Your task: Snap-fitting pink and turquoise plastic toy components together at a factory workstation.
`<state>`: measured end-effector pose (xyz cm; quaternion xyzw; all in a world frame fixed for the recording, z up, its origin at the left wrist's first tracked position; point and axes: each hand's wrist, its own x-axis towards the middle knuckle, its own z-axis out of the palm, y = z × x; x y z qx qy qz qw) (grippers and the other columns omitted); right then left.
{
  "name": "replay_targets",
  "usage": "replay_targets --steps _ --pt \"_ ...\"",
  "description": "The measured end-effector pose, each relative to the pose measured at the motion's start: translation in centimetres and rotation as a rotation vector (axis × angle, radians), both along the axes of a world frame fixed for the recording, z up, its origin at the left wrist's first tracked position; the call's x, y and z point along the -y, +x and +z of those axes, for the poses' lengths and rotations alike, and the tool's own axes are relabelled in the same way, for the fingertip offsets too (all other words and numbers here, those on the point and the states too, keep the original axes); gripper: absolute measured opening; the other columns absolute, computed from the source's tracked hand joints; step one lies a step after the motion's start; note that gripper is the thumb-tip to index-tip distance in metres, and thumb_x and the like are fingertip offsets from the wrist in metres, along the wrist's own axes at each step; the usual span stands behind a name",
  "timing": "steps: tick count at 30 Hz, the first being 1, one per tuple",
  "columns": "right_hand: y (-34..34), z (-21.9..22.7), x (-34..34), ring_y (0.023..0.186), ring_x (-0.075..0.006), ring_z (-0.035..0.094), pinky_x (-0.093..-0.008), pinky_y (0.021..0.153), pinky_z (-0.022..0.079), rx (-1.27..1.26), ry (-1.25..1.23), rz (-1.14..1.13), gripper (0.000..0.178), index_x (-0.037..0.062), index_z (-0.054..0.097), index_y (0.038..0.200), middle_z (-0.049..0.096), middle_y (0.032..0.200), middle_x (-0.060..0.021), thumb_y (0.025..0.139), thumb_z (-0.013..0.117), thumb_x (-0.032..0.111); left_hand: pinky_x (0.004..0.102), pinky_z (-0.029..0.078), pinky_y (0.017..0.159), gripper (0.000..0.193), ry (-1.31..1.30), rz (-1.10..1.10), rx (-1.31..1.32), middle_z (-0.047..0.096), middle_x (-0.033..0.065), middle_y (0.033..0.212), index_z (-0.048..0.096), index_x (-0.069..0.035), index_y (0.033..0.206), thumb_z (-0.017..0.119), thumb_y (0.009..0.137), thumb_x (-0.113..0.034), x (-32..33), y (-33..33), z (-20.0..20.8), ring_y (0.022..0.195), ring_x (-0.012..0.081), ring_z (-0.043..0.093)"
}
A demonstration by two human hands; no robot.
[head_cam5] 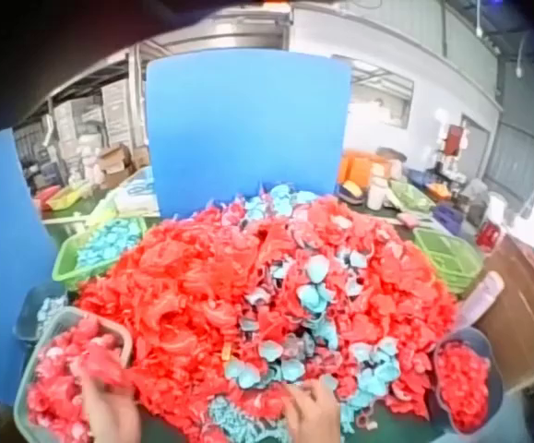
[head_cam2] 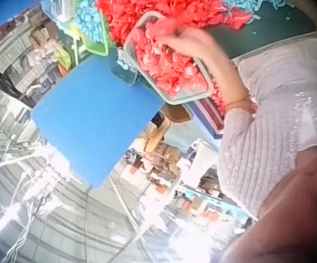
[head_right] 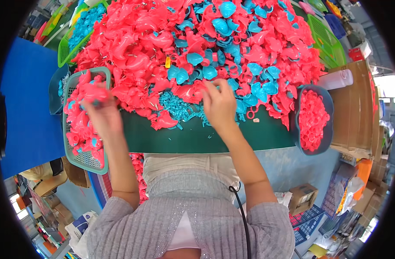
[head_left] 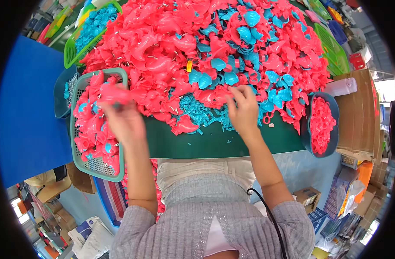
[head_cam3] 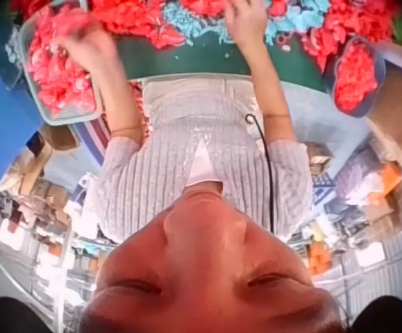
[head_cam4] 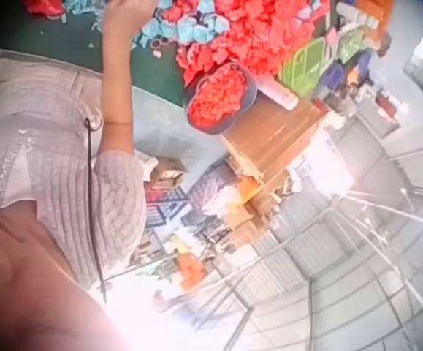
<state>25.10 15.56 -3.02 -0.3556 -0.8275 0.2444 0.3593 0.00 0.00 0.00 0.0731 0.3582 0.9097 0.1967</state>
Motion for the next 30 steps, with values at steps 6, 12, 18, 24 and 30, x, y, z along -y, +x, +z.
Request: replay_targets --steps 6,12,18,24,30 --pt "-0.8 -2.1 -1.8 0.079 -0.0282 0.058 -0.0392 0.064 0.047 0.241 0.066 -0.119 0.013 0.0058 0.069 0.089 0.054 0.087 -0.0092 0.077 0.07 0.009 0.042 0.034 0.11 0.07 0.298 0.055 0.564 0.044 0.0219 0.138 0.037 0.002 0.135 0.053 0.091 -0.05 1.7 -1.6 2.3 0.124 0.0311 0.048" --pt "-0.5 0.3 0.1 0.07 -0.023 0.059 -0.0323 0.06 0.046 0.001 -0.015 0.01 0.012 0.003 0.069 0.087 0.057 0.08 -0.0097 0.075 0.07 0.004 0.0319 0.052 0.082 0.047 -0.363 -0.551 -0.047 0.056 0.0128 0.123 0.042 -0.002 0.132 0.062 0.091 -0.016 -1.1 8.6 -0.8 0.108 0.0228 0.059" --pt "-1.1 2.2 2.9 0.074 -0.0242 0.06 -0.0333 0.063 0.047 -0.134 -0.436 0.291 0.014 0.0049 0.069 0.09 0.059 0.082 -0.0081 0.076 0.069 0.002 0.0246 0.053 0.062 0.032 -0.536 -0.81 0.021 0.064 0.0087 0.1 0.052 -0.001 0.122 0.06 0.091 -0.007 -1.5 10.8 -3.8 0.079 0.0148 0.065" --pt "0.8 -2.5 2.7 0.081 -0.0252 0.058 -0.0372 0.067 0.048 0.436 0.085 0.434 0.013 0.0067 0.067 0.082 0.06 0.089 -0.0051 0.069 0.072 0.005 0.0235 0.05 0.057 0.025 -0.636 -0.72 0.023 0.065 0.0085 0.092 0.056 -0.001 0.115 0.059 0.092 -0.008 0.2 10.4 -5.0 0.068 0.0135 0.064" --pt "0.7 -3.2 1.8 0.082 -0.027 0.057 -0.0389 0.065 0.048 0.298 0.134 0.502 0.007 0.0047 0.063 0.079 0.058 0.088 -0.0072 0.071 0.064 0.005 0.0271 0.049 0.056 0.027 -0.524 -0.818 0.248 0.064 0.016 0.097 0.054 -0.001 0.117 0.057 0.091 -0.006 0.1 11.2 -4.5 0.069 0.0171 0.062"
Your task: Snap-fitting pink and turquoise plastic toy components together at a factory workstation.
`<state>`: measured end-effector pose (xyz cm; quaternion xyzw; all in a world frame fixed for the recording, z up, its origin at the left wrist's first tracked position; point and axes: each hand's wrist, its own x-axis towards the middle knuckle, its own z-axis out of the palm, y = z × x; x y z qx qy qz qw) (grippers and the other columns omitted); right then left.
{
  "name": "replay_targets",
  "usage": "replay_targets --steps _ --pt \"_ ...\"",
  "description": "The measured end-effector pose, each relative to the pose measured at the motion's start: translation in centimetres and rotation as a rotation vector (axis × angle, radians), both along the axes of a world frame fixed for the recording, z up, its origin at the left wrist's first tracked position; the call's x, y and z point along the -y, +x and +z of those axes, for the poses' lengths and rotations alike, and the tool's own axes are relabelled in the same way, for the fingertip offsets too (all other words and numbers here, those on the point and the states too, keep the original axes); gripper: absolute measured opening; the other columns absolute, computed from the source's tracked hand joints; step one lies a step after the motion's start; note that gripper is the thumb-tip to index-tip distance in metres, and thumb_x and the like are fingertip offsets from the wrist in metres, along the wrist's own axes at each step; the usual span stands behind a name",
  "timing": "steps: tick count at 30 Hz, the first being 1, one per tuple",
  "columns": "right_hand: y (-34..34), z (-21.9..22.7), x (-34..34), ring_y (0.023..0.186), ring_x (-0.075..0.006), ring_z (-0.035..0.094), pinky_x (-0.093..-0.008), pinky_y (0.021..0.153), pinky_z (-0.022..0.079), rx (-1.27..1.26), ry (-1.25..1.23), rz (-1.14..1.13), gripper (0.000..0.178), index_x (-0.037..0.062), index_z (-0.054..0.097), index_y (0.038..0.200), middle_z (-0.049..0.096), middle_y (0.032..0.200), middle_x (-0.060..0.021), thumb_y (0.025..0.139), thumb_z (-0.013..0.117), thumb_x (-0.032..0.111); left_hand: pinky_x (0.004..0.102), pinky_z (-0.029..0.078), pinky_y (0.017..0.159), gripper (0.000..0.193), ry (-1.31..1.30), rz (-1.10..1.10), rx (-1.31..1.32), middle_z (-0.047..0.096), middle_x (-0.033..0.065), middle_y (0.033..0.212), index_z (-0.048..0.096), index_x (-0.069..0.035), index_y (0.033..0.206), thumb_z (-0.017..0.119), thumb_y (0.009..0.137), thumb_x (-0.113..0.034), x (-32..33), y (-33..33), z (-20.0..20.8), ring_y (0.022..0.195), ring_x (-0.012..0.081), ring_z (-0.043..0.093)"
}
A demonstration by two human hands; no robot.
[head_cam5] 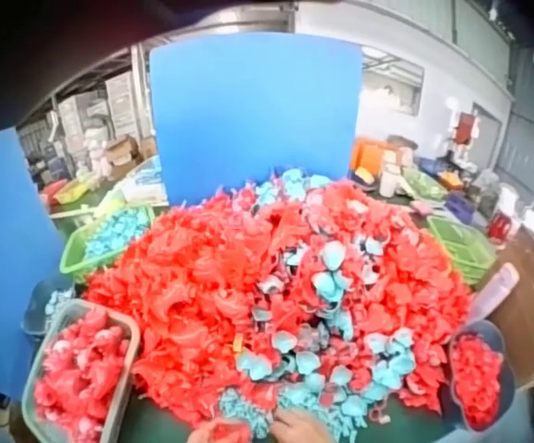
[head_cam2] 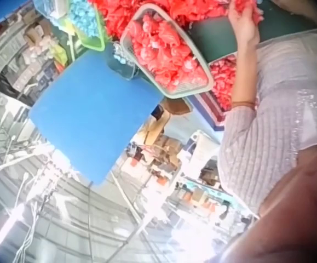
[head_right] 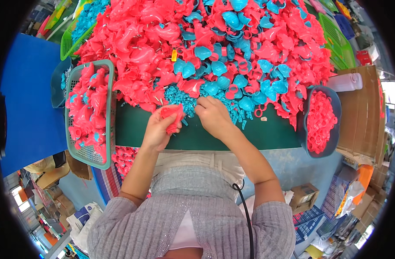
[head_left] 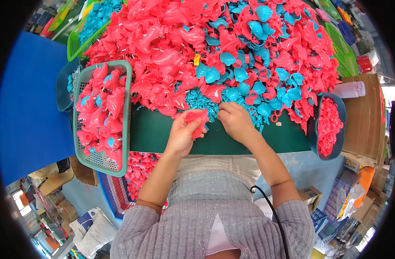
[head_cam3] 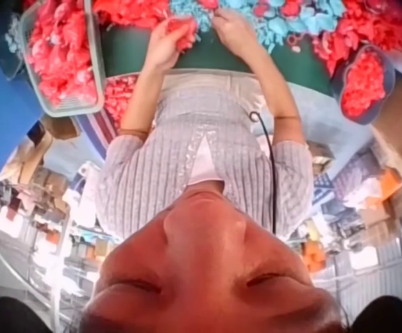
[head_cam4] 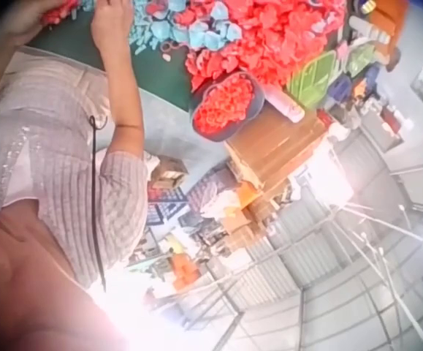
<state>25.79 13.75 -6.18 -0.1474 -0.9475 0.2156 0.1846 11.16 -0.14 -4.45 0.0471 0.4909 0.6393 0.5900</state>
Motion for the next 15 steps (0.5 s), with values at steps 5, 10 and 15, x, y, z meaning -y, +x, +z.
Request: replay_targets --steps 5,10,15 --pt "0.8 5.3 0.0 0.083 -0.0194 0.058 -0.0295 0.071 0.047 -0.17 -0.621 -0.185 0.021 0.0011 0.066 0.099 0.06 0.091 -0.0072 0.078 0.065 -0.001 0.0275 0.049 0.055 0.027 0.034 -0.066 0.07 0.065 0.0172 0.096 0.054 0.0 0.117 0.055 0.091 -0.005 -0.7 0.5 1.4 0.067 0.0168 0.061" --pt "0.9 6.3 0.3 0.078 -0.0208 0.059 -0.0313 0.074 0.047 -0.355 -0.744 -0.076 0.025 0.0004 0.067 0.106 0.061 0.096 -0.0087 0.081 0.063 -0.001 0.027 0.05 0.053 0.022 0.106 -0.211 0.156 0.066 0.0159 0.095 0.055 0.0 0.112 0.055 0.09 -0.003 -1.3 1.2 3.0 0.064 0.0157 0.062" --pt "0.9 6.1 1.3 0.086 -0.0238 0.064 -0.0347 0.079 0.05 -0.504 -0.989 -0.053 0.019 0.0015 0.071 0.092 0.067 0.092 -0.0091 0.073 0.072 0.0 0.0288 0.048 0.05 0.023 0.132 -0.193 0.133 0.064 0.0147 0.083 0.053 0.001 0.113 0.053 0.09 -0.002 -1.3 1.7 3.4 0.061 0.0186 0.061"
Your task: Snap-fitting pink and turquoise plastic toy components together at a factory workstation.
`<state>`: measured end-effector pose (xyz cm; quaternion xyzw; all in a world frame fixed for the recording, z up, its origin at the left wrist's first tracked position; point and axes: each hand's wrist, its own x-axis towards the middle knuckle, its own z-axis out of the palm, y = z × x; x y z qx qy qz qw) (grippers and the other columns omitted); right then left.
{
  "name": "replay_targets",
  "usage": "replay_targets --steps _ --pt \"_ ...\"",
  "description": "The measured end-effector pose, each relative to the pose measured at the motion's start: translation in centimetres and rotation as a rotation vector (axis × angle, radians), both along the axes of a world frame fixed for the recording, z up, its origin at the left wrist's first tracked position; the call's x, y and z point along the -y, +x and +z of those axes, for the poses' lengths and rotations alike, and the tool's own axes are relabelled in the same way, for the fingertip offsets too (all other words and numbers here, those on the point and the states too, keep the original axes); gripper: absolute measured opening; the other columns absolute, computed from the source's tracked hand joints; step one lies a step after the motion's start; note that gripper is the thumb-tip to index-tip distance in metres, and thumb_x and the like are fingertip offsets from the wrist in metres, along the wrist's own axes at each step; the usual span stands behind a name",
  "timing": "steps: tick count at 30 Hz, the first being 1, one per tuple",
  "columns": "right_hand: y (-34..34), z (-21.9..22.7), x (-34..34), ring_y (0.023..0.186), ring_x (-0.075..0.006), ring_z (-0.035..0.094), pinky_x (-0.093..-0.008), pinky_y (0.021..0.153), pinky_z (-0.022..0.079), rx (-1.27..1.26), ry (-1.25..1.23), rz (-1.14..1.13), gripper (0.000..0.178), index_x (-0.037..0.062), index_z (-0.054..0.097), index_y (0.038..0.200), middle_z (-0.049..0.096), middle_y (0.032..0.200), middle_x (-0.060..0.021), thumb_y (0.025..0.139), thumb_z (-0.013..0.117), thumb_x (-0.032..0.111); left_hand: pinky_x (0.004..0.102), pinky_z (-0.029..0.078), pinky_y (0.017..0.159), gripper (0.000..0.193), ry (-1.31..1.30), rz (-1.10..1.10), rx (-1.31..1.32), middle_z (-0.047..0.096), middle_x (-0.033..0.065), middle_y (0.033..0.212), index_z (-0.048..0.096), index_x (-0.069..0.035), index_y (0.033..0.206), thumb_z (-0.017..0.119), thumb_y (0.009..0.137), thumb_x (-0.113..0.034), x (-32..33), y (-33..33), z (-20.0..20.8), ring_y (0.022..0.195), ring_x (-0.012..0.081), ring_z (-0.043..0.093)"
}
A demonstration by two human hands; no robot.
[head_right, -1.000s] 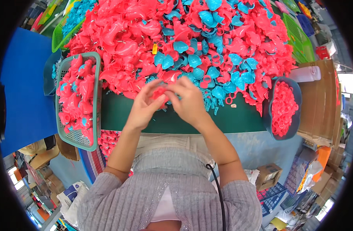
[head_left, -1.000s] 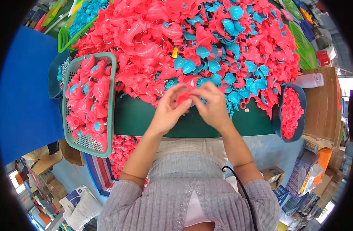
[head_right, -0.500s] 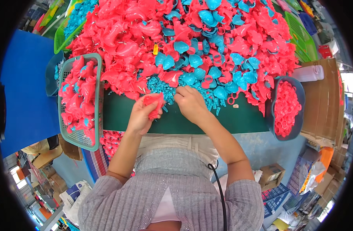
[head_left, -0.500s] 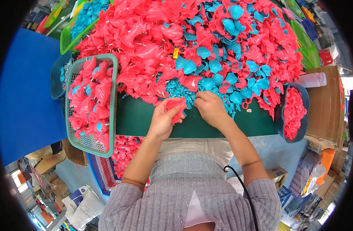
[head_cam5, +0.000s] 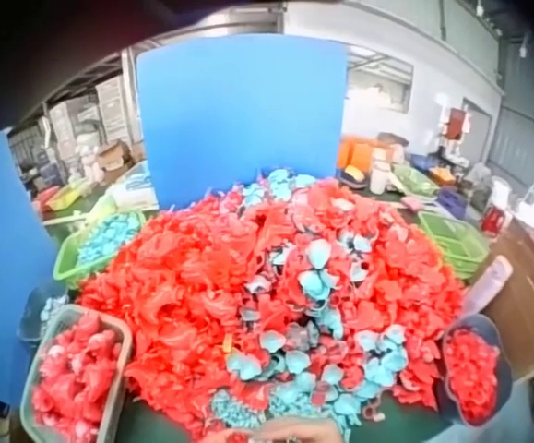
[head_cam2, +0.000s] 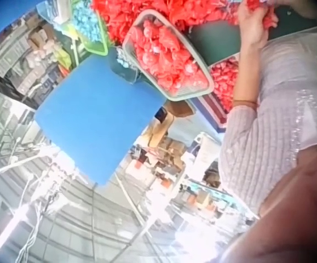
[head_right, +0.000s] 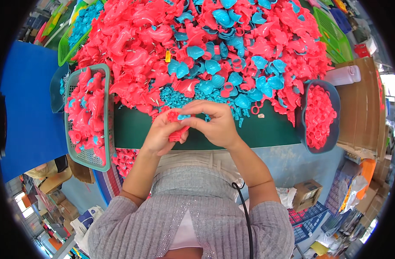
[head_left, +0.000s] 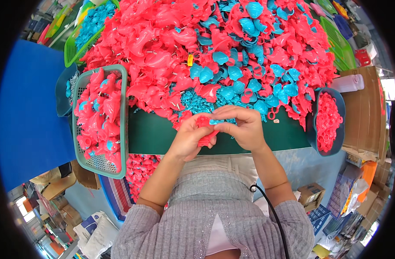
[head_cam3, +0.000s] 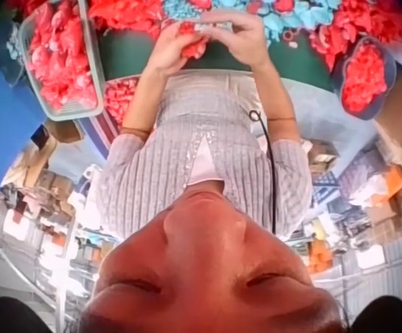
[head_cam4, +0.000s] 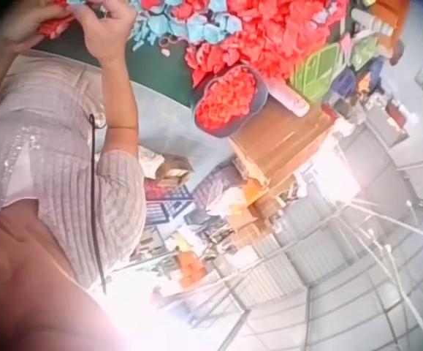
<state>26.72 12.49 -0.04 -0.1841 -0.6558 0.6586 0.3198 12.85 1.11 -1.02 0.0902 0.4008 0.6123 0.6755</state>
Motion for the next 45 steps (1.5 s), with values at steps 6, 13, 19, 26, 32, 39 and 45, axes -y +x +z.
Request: replay_targets --steps 6,13,19,26,32,39,45 --pt "-0.2 -0.1 -0.2 0.099 -0.0275 0.063 -0.0387 0.087 0.048 0.009 0.279 -0.031 0.018 0.002 0.071 0.081 0.07 0.085 -0.0089 0.066 0.079 0.002 0.027 0.049 0.05 0.023 0.041 -0.013 -0.036 0.063 0.0092 0.078 0.054 0.0 0.112 0.054 0.09 -0.001 0.2 -0.1 0.6 0.061 0.0161 0.062" --pt "-0.4 -0.2 -0.1 0.096 -0.0252 0.061 -0.0373 0.088 0.046 0.062 0.344 -0.077 0.016 0.0048 0.072 0.081 0.07 0.093 -0.0057 0.067 0.078 0.007 0.026 0.049 0.049 0.02 0.034 0.017 -0.035 0.064 0.0086 0.079 0.053 -0.001 0.11 0.056 0.091 -0.003 0.2 0.2 1.0 0.061 0.0153 0.062" --pt "-0.1 -0.7 -0.3 0.085 -0.0177 0.062 -0.0313 0.075 0.049 0.194 0.056 0.041 0.017 0.0031 0.069 0.09 0.068 0.089 -0.0059 0.075 0.076 0.005 0.0249 0.048 0.049 0.018 -0.024 -0.019 -0.188 0.063 0.0065 0.078 0.053 -0.001 0.108 0.055 0.09 -0.002 0.1 0.3 1.3 0.061 0.0128 0.061" --pt "0.0 -4.8 1.8 0.082 -0.0143 0.062 -0.0292 0.072 0.052 -0.085 -0.753 0.049 0.018 0.0011 0.062 0.095 0.062 0.098 -0.0082 0.079 0.069 -0.004 0.0246 0.047 0.05 0.016 -0.021 -0.013 -0.408 0.06 0.0059 0.075 0.054 -0.001 0.107 0.055 0.091 -0.003 0.1 0.9 -0.8 0.06 0.0125 0.059" --pt "0.3 -3.8 -0.4 0.085 -0.0096 0.058 -0.0246 0.07 0.047 0.182 -0.052 -0.276 0.03 0.0014 0.062 0.105 0.062 0.096 -0.003 0.077 0.072 0.0 0.0263 0.048 0.055 0.022 -0.044 0.063 -0.141 0.064 0.01 0.087 0.055 -0.001 0.11 0.058 0.088 -0.004 -0.3 0.5 -2.4 0.065 0.0141 0.06" --pt "-1.6 -5.7 -3.6 0.076 -0.027 0.054 -0.0383 0.064 0.043 0.716 1.028 -0.466 0.028 0.0052 0.067 0.08 0.056 0.082 -0.0075 0.067 0.079 0.027 0.028 0.05 0.062 0.03 -0.101 0.161 0.076 0.064 0.0102 0.099 0.052 -0.004 0.115 0.061 0.086 -0.003 -0.5 0.0 -3.3 0.073 0.0138 0.06" --pt "-2.1 -6.1 -4.3 0.079 -0.0275 0.053 -0.039 0.066 0.043 0.786 1.035 -0.416 0.03 0.0052 0.066 0.079 0.055 0.079 -0.0072 0.066 0.079 0.029 0.027 0.047 0.062 0.031 -0.079 0.212 0.142 0.064 0.01 0.097 0.052 -0.005 0.116 0.062 0.087 -0.009 -0.7 -0.1 -3.1 0.074 0.0142 0.058"
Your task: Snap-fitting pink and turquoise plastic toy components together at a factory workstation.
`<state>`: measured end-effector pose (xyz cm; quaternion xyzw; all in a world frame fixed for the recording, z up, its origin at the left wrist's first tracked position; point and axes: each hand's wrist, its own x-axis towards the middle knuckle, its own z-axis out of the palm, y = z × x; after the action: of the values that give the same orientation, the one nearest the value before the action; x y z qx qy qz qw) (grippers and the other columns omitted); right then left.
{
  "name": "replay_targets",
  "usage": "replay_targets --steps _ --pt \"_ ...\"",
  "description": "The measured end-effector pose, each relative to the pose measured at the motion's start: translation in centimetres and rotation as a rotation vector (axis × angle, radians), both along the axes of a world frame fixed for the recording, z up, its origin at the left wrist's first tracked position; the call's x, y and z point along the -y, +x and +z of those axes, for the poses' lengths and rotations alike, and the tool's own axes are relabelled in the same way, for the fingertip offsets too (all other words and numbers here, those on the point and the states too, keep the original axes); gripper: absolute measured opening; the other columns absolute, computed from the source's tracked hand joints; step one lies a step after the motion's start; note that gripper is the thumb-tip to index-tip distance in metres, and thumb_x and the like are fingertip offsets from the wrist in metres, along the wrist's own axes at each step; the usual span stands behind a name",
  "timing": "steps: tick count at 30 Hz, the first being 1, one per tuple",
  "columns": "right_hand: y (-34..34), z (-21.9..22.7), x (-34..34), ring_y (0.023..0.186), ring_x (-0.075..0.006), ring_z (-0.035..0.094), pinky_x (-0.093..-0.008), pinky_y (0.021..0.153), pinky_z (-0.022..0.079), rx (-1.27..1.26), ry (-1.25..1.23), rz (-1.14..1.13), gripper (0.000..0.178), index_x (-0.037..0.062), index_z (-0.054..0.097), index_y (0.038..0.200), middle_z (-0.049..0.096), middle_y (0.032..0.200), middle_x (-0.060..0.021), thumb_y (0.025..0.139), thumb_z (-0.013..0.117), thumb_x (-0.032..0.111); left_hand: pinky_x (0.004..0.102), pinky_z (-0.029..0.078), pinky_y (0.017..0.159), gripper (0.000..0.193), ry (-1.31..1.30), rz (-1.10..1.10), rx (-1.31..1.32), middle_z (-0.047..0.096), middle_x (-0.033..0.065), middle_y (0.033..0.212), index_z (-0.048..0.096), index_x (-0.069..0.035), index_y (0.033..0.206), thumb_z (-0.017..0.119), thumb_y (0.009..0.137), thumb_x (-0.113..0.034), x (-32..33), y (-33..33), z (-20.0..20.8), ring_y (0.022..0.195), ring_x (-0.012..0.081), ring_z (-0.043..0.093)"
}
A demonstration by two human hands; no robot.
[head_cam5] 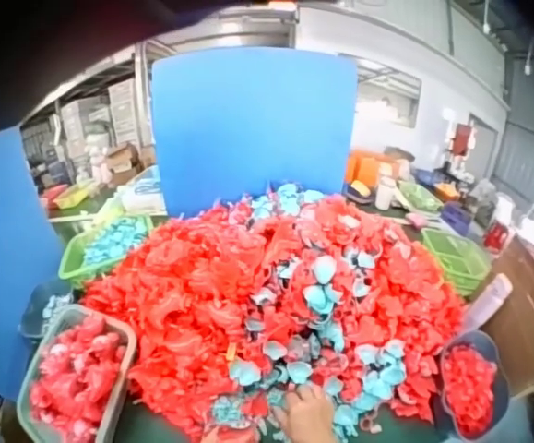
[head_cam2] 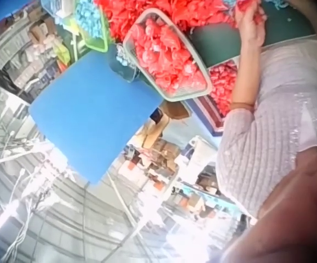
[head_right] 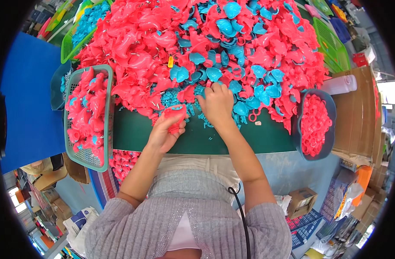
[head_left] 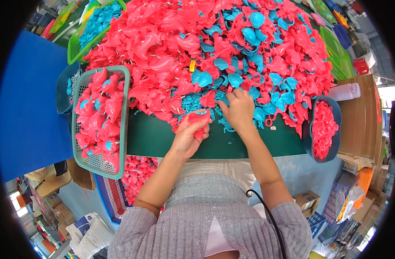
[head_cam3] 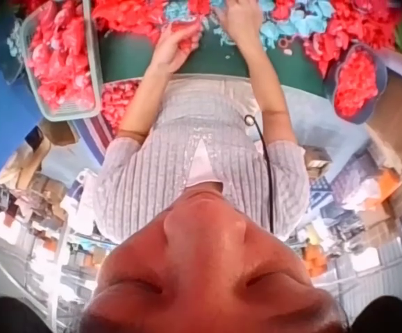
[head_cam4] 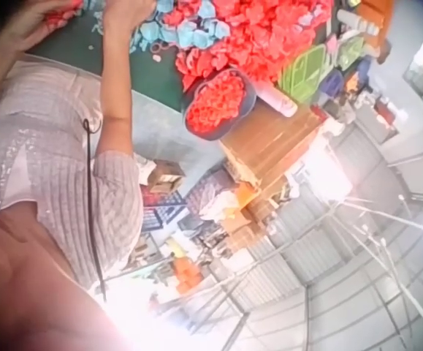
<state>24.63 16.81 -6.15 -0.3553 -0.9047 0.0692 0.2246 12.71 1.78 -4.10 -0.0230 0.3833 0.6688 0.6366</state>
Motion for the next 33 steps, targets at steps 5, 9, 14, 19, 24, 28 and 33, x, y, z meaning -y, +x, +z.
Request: replay_targets --steps 5,9,14,19,24,28,33 --pt "1.1 2.5 0.8 0.079 -0.0185 0.061 -0.0322 0.061 0.048 -0.344 -0.558 -0.026 0.014 0.0001 0.066 0.084 0.062 0.082 -0.0068 0.076 0.073 0.009 0.0284 0.046 0.061 0.029 -0.043 0.07 0.103 0.063 0.0109 0.096 0.051 -0.006 0.119 0.054 0.094 -0.02 -0.7 0.0 0.4 0.071 0.0154 0.057" --pt "2.5 5.3 3.6 0.084 -0.0155 0.063 -0.0285 0.064 0.051 -0.786 -1.312 0.129 0.007 -0.003 0.066 0.084 0.063 0.094 -0.0091 0.079 0.069 0.0 0.0319 0.047 0.068 0.042 0.115 0.079 0.219 0.063 0.0097 0.099 0.051 -0.007 0.121 0.033 0.101 -0.04 -2.0 0.6 0.6 0.078 0.0176 0.059" --pt "2.8 6.2 5.1 0.103 -0.0228 0.056 -0.0338 0.085 0.046 -0.561 -0.786 0.299 0.009 0.0005 0.068 0.087 0.058 0.115 -0.0138 0.078 0.07 0.002 0.0314 0.044 0.08 0.052 0.049 0.106 0.104 0.06 0.0059 0.109 0.051 -0.009 0.125 0.024 0.102 -0.047 -2.5 1.9 2.0 0.097 0.0154 0.056" --pt "2.2 6.0 5.6 0.12 -0.0364 0.043 -0.0471 0.102 0.031 -0.469 -0.581 0.238 0.012 0.0035 0.067 0.083 0.054 0.125 -0.0157 0.076 0.072 0.012 0.0321 0.042 0.084 0.052 0.098 0.066 0.099 0.06 0.005 0.11 0.052 -0.012 0.125 0.024 0.102 -0.049 -2.2 2.2 2.6 0.102 0.0152 0.054" --pt "2.1 6.1 5.6 0.124 -0.036 0.041 -0.0477 0.1 0.033 -0.391 -0.49 0.258 0.011 0.0047 0.067 0.083 0.052 0.128 -0.0138 0.077 0.071 0.013 0.0327 0.041 0.086 0.053 0.108 0.051 0.064 0.06 0.0046 0.109 0.052 -0.013 0.126 0.023 0.101 -0.05 -1.9 2.3 2.6 0.103 0.0152 0.054" --pt "2.1 6.9 5.4 0.127 -0.0378 0.038 -0.0499 0.107 0.026 -0.356 -0.478 0.298 0.012 0.0041 0.065 0.083 0.052 0.128 -0.0138 0.078 0.071 0.013 0.0325 0.042 0.086 0.053 0.108 0.043 0.074 0.06 0.0042 0.108 0.052 -0.014 0.126 0.022 0.101 -0.05 -1.9 2.3 2.6 0.105 0.0147 0.054" --pt "2.2 7.3 5.4 0.126 -0.0395 0.037 -0.0506 0.106 0.026 -0.366 -0.542 0.3 0.011 0.0038 0.065 0.083 0.052 0.127 -0.015 0.078 0.07 0.012 0.0364 0.048 0.089 0.056 0.128 0.044 0.066 0.059 0.0101 0.114 0.048 -0.01 0.13 0.021 0.101 -0.049 -1.9 2.4 2.5 0.107 0.0201 0.056"
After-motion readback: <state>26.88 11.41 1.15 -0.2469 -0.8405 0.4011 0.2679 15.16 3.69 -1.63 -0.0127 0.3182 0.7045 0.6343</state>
